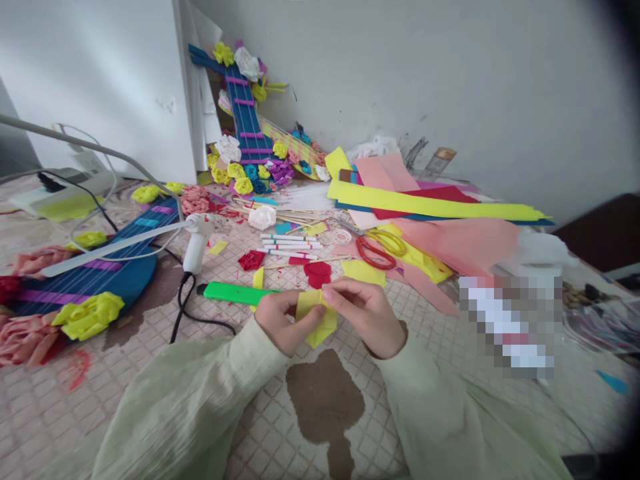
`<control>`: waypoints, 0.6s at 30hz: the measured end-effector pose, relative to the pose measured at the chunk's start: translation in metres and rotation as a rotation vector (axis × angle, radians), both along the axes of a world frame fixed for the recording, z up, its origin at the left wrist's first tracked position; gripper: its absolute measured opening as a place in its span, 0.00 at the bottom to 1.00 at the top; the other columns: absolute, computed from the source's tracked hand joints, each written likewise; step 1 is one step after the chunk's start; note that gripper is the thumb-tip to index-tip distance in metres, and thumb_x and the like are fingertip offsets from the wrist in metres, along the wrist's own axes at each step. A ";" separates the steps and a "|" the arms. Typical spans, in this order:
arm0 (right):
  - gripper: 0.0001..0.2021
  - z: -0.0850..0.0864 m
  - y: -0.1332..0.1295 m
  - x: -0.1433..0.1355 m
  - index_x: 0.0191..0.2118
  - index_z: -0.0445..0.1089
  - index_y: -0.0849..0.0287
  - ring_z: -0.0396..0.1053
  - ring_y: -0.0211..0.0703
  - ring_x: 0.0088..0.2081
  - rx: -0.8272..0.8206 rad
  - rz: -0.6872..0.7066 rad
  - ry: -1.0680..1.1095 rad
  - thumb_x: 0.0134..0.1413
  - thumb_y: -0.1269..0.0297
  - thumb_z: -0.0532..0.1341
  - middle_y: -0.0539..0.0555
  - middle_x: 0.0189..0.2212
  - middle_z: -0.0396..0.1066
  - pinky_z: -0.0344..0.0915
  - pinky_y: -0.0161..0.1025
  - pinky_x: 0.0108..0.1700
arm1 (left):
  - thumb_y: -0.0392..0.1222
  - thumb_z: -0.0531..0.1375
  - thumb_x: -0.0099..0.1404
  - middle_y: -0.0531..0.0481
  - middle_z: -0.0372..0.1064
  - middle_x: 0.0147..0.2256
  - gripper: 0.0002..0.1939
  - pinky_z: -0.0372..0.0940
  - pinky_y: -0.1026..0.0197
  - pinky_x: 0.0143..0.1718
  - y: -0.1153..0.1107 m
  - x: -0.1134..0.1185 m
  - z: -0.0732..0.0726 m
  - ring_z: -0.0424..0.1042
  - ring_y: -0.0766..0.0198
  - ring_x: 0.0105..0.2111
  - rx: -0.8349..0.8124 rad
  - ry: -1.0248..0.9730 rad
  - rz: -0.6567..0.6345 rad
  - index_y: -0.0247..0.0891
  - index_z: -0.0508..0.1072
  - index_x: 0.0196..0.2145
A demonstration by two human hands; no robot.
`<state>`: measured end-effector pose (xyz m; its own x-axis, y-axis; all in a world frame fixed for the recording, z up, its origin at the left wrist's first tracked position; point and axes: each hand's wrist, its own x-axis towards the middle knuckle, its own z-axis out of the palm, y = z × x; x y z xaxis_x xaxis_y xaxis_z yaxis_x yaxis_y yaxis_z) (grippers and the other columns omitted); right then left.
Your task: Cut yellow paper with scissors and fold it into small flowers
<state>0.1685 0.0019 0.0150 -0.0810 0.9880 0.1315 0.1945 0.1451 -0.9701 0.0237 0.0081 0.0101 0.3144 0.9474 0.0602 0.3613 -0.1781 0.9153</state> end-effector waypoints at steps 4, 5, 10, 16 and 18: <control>0.08 -0.001 0.001 0.001 0.27 0.70 0.62 0.65 0.37 0.29 -0.027 0.008 -0.019 0.43 0.62 0.59 0.53 0.25 0.70 0.63 0.35 0.33 | 0.45 0.54 0.51 0.50 0.65 0.18 0.14 0.57 0.68 0.19 0.000 0.000 0.001 0.61 0.69 0.18 -0.006 0.006 0.028 0.29 0.72 0.24; 0.08 -0.001 0.001 0.001 0.27 0.70 0.62 0.65 0.38 0.29 -0.025 0.009 -0.030 0.44 0.62 0.59 0.53 0.26 0.70 0.63 0.36 0.33 | 0.45 0.54 0.51 0.50 0.65 0.18 0.15 0.57 0.68 0.19 0.000 0.000 0.001 0.61 0.69 0.18 -0.007 0.014 0.028 0.29 0.72 0.24; 0.08 -0.001 0.002 0.001 0.28 0.71 0.61 0.66 0.38 0.29 0.003 -0.005 -0.070 0.43 0.62 0.59 0.52 0.26 0.71 0.63 0.36 0.33 | 0.44 0.54 0.50 0.50 0.65 0.17 0.14 0.56 0.68 0.18 0.002 0.000 -0.002 0.60 0.70 0.17 0.002 0.040 0.047 0.29 0.73 0.23; 0.08 -0.002 0.003 0.002 0.27 0.71 0.61 0.66 0.38 0.28 -0.022 0.041 -0.069 0.44 0.62 0.59 0.52 0.26 0.71 0.64 0.36 0.32 | 0.45 0.55 0.50 0.50 0.66 0.18 0.14 0.56 0.69 0.18 0.001 0.001 -0.004 0.61 0.70 0.17 0.003 -0.047 0.098 0.30 0.73 0.23; 0.08 -0.002 0.003 0.003 0.27 0.71 0.61 0.66 0.38 0.28 -0.031 0.038 -0.079 0.44 0.62 0.59 0.52 0.25 0.71 0.64 0.36 0.32 | 0.45 0.56 0.49 0.50 0.66 0.18 0.13 0.56 0.69 0.18 0.001 0.001 -0.004 0.61 0.70 0.17 -0.008 -0.026 0.086 0.30 0.73 0.23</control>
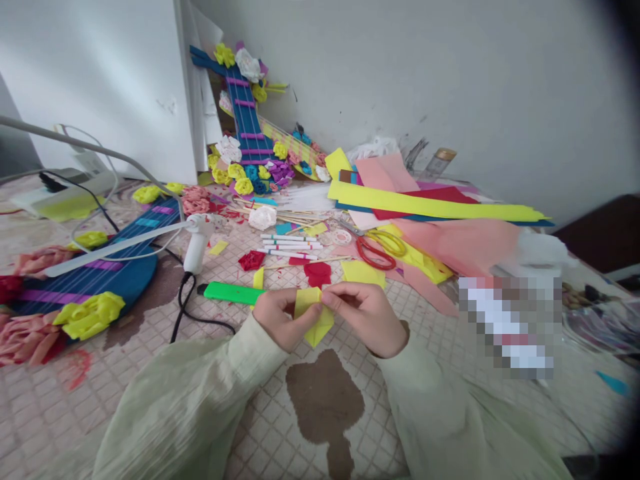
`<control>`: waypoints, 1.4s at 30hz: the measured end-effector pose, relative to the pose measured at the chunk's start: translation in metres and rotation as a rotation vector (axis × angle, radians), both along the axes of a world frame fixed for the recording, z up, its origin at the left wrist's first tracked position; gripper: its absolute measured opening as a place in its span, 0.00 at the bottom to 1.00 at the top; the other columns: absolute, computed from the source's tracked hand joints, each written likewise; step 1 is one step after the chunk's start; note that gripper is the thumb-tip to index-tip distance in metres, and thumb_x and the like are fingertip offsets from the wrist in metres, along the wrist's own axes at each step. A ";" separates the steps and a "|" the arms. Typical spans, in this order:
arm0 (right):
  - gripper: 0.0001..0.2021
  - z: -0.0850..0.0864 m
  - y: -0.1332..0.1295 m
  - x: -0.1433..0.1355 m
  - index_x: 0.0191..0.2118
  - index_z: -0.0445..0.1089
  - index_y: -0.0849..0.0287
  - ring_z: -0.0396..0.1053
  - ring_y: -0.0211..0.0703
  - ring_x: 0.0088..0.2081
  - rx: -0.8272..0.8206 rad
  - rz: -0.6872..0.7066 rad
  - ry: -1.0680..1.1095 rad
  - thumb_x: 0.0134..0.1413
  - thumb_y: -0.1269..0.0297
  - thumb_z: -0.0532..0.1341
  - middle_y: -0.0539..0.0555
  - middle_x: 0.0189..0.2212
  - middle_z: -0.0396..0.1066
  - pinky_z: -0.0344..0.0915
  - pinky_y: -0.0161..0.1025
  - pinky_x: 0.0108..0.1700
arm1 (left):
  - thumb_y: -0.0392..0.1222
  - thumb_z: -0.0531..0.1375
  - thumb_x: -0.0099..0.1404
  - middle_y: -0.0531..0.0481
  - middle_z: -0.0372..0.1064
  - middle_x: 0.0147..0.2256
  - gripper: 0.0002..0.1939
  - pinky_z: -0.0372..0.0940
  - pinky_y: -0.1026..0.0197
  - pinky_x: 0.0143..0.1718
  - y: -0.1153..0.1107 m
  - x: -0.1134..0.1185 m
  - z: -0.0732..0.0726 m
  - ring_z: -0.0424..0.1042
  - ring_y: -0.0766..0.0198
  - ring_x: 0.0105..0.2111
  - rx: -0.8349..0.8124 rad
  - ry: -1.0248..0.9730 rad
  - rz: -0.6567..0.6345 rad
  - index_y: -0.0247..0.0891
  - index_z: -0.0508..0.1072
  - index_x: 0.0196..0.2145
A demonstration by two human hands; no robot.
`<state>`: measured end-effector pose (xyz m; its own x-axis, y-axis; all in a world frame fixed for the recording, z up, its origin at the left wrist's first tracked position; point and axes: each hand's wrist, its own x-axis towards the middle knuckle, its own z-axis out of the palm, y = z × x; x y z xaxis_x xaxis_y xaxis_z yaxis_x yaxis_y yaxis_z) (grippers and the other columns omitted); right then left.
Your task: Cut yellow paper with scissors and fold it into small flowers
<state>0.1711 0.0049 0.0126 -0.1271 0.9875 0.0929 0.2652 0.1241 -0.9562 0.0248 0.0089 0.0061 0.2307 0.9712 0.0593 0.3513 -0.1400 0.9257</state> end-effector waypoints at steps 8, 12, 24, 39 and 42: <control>0.08 0.000 0.000 0.000 0.28 0.71 0.61 0.67 0.38 0.28 0.035 -0.004 -0.017 0.44 0.62 0.59 0.53 0.26 0.72 0.64 0.36 0.32 | 0.46 0.56 0.49 0.50 0.67 0.17 0.14 0.59 0.68 0.18 0.003 -0.002 -0.007 0.64 0.68 0.18 0.015 -0.033 0.040 0.30 0.72 0.23; 0.07 -0.001 0.001 0.001 0.26 0.71 0.61 0.67 0.39 0.29 0.038 -0.013 -0.040 0.43 0.63 0.60 0.53 0.26 0.72 0.65 0.36 0.33 | 0.46 0.55 0.49 0.49 0.67 0.17 0.15 0.59 0.67 0.18 0.003 -0.002 -0.006 0.64 0.68 0.18 0.022 0.008 0.033 0.30 0.72 0.22; 0.07 -0.001 0.002 0.003 0.26 0.72 0.60 0.68 0.40 0.28 0.021 -0.017 -0.027 0.42 0.62 0.60 0.52 0.25 0.72 0.65 0.38 0.33 | 0.46 0.56 0.48 0.50 0.65 0.16 0.14 0.58 0.68 0.18 0.002 -0.001 -0.006 0.61 0.69 0.17 0.047 0.012 0.029 0.31 0.72 0.21; 0.06 0.000 0.000 0.000 0.26 0.68 0.61 0.65 0.36 0.28 0.003 0.022 0.038 0.43 0.63 0.59 0.51 0.24 0.69 0.63 0.35 0.31 | 0.46 0.54 0.50 0.54 0.58 0.14 0.15 0.53 0.68 0.17 0.000 -0.001 0.004 0.56 0.71 0.16 0.055 0.131 -0.042 0.31 0.70 0.18; 0.05 -0.002 0.000 -0.001 0.27 0.67 0.61 0.64 0.35 0.28 0.031 0.048 0.014 0.44 0.65 0.57 0.50 0.24 0.67 0.63 0.33 0.31 | 0.47 0.54 0.50 0.55 0.53 0.13 0.16 0.51 0.69 0.17 0.001 -0.001 0.003 0.53 0.72 0.16 0.081 0.155 -0.053 0.32 0.65 0.14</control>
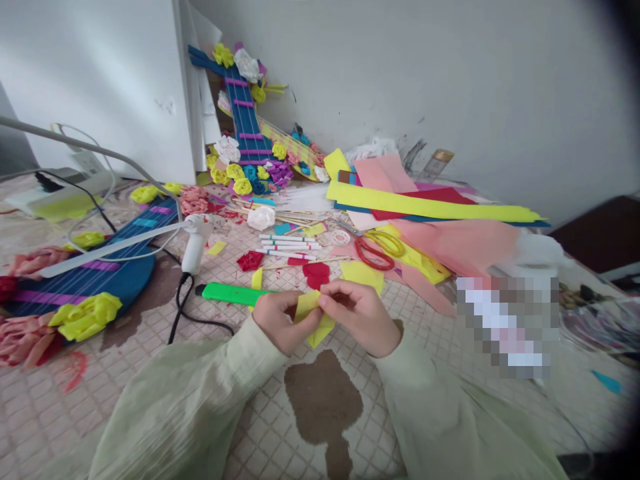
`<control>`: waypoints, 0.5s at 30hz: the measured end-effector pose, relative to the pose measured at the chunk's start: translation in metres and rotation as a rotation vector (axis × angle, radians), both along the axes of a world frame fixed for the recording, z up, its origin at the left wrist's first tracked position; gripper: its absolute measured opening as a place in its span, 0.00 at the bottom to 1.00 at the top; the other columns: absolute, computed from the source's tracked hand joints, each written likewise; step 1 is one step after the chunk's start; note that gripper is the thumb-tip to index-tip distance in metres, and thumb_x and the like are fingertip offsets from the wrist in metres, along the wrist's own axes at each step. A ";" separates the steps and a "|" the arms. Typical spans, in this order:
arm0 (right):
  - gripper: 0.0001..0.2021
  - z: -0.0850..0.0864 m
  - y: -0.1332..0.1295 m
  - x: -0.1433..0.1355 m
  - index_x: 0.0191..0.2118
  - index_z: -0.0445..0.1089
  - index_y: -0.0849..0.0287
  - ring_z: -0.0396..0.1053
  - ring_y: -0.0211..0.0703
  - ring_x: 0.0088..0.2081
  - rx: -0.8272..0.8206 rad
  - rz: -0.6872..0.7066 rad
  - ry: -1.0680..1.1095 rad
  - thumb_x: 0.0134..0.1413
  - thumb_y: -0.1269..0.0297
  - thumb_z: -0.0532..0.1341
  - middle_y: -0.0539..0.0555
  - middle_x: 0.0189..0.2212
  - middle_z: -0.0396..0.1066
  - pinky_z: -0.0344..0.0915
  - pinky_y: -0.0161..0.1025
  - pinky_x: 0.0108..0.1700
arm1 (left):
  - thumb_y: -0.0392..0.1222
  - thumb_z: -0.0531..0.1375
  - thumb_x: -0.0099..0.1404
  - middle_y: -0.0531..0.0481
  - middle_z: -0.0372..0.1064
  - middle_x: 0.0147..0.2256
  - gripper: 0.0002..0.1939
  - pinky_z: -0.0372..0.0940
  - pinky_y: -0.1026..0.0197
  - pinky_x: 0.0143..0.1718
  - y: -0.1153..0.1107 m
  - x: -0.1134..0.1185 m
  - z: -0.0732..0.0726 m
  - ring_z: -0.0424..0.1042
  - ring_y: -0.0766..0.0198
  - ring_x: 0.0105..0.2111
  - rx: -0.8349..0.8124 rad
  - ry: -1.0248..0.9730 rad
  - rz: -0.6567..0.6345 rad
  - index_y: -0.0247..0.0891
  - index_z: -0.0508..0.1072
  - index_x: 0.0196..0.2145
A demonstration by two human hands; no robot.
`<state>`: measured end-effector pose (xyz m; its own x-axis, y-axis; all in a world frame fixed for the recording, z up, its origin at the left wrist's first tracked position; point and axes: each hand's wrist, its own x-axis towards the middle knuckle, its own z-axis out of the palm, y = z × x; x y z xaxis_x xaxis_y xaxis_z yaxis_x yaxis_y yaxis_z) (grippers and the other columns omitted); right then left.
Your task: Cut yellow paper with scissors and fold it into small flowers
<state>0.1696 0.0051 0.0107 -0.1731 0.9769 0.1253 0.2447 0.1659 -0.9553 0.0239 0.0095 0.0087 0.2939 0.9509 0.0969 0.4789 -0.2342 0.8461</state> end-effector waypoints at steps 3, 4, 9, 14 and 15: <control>0.04 -0.003 0.000 -0.002 0.27 0.65 0.60 0.63 0.34 0.27 -0.005 0.010 -0.001 0.45 0.66 0.56 0.49 0.24 0.65 0.63 0.32 0.30 | 0.47 0.53 0.50 0.56 0.50 0.13 0.17 0.49 0.70 0.16 0.000 0.000 -0.004 0.51 0.73 0.16 0.020 -0.014 0.002 0.32 0.63 0.13; 0.04 -0.003 0.000 -0.002 0.27 0.65 0.60 0.63 0.34 0.27 -0.007 0.005 0.006 0.45 0.65 0.56 0.49 0.23 0.65 0.63 0.32 0.30 | 0.47 0.53 0.50 0.56 0.50 0.13 0.17 0.49 0.70 0.16 0.000 0.000 -0.006 0.51 0.73 0.16 0.021 -0.023 0.003 0.32 0.64 0.13; 0.06 -0.002 -0.001 -0.004 0.27 0.66 0.60 0.64 0.36 0.28 0.000 -0.014 0.041 0.45 0.63 0.57 0.50 0.24 0.67 0.63 0.33 0.31 | 0.46 0.54 0.51 0.56 0.53 0.13 0.15 0.50 0.70 0.16 0.001 0.000 -0.008 0.52 0.73 0.16 0.027 -0.042 -0.025 0.31 0.67 0.16; 0.07 0.001 0.000 -0.002 0.26 0.69 0.61 0.65 0.37 0.28 0.022 -0.047 0.038 0.44 0.62 0.59 0.51 0.25 0.68 0.63 0.35 0.32 | 0.46 0.55 0.50 0.55 0.56 0.13 0.14 0.52 0.70 0.16 0.001 0.000 -0.008 0.54 0.73 0.16 -0.002 -0.077 -0.028 0.32 0.68 0.16; 0.07 0.001 0.000 -0.002 0.26 0.69 0.61 0.65 0.37 0.28 0.010 -0.055 0.048 0.44 0.62 0.59 0.51 0.24 0.69 0.63 0.35 0.32 | 0.46 0.55 0.50 0.54 0.57 0.14 0.14 0.53 0.70 0.16 0.001 0.001 -0.009 0.55 0.72 0.16 -0.022 -0.095 -0.019 0.31 0.69 0.17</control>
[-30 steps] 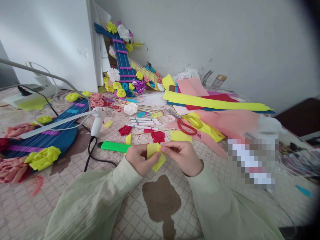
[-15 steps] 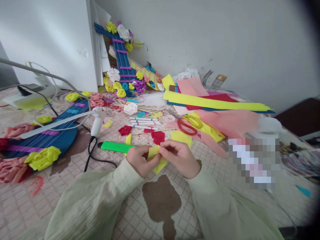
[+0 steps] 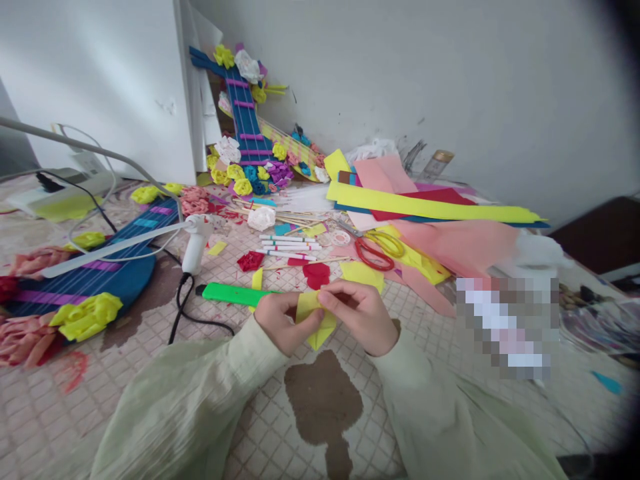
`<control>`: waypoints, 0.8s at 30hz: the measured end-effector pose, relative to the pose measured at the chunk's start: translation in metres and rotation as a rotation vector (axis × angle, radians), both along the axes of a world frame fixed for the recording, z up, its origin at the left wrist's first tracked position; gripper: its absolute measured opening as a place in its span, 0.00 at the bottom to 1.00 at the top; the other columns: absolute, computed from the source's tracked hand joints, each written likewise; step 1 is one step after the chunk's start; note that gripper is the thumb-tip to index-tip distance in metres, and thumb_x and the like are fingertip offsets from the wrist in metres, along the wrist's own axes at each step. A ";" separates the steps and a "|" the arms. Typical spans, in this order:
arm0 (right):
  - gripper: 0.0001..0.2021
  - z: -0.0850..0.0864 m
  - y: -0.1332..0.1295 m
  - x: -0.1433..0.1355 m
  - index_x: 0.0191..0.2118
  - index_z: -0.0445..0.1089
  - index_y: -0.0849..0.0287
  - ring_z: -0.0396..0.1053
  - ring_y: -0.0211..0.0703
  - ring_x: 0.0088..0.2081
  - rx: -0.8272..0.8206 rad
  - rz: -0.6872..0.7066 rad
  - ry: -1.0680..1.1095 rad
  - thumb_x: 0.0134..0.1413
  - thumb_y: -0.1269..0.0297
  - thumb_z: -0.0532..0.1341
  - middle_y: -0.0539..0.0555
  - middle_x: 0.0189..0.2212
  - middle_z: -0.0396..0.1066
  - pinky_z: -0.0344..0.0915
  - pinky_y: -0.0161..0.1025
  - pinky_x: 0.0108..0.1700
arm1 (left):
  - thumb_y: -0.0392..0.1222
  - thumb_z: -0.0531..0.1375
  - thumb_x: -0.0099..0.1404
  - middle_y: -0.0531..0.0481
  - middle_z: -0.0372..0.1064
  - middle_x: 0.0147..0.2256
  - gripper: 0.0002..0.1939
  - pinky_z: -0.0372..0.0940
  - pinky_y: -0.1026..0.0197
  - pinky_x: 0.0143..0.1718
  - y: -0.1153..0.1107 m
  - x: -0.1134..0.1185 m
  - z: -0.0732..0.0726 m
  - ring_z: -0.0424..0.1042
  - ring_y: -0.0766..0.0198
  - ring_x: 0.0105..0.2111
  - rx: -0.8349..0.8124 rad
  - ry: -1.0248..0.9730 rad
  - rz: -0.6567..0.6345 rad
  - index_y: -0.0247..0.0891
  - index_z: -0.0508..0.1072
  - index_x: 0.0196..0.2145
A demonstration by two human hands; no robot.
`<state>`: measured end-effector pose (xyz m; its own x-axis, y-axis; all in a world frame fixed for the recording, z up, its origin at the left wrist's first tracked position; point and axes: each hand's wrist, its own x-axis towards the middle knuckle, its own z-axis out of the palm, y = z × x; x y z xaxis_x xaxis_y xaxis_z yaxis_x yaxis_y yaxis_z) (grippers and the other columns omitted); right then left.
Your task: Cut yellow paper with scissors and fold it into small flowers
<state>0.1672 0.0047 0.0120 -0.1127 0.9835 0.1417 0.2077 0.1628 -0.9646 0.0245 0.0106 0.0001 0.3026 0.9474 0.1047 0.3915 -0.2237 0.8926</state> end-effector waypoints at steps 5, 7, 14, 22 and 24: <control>0.08 -0.002 0.000 0.000 0.27 0.70 0.60 0.66 0.38 0.29 -0.086 0.001 0.076 0.41 0.61 0.61 0.52 0.26 0.70 0.64 0.36 0.32 | 0.47 0.55 0.49 0.53 0.61 0.15 0.15 0.56 0.68 0.18 -0.002 0.002 -0.001 0.58 0.70 0.17 -0.063 -0.071 0.058 0.31 0.70 0.18; 0.09 -0.003 0.001 0.001 0.28 0.70 0.60 0.66 0.38 0.29 -0.109 -0.026 0.090 0.39 0.61 0.62 0.52 0.26 0.70 0.64 0.37 0.33 | 0.48 0.56 0.49 0.53 0.61 0.15 0.15 0.55 0.69 0.17 -0.002 0.003 0.000 0.58 0.71 0.16 -0.054 -0.074 0.076 0.31 0.70 0.19; 0.09 -0.001 0.002 0.002 0.27 0.71 0.61 0.65 0.36 0.27 -0.158 -0.024 0.114 0.39 0.60 0.62 0.51 0.24 0.69 0.63 0.35 0.30 | 0.44 0.58 0.49 0.51 0.65 0.24 0.11 0.56 0.70 0.17 0.002 0.002 0.003 0.60 0.73 0.18 0.043 -0.326 0.195 0.34 0.68 0.28; 0.06 0.001 0.001 0.000 0.25 0.70 0.61 0.62 0.33 0.25 -0.208 0.043 0.155 0.39 0.63 0.61 0.49 0.21 0.67 0.60 0.32 0.28 | 0.40 0.57 0.51 0.54 0.62 0.21 0.06 0.55 0.70 0.19 0.002 0.002 0.004 0.59 0.73 0.19 0.035 -0.404 0.195 0.34 0.66 0.25; 0.06 0.000 0.001 0.001 0.24 0.70 0.61 0.62 0.33 0.25 -0.216 0.054 0.156 0.39 0.63 0.61 0.49 0.21 0.67 0.60 0.32 0.28 | 0.40 0.57 0.51 0.53 0.62 0.25 0.06 0.56 0.70 0.20 0.002 0.003 0.005 0.60 0.73 0.20 0.027 -0.458 0.186 0.34 0.66 0.27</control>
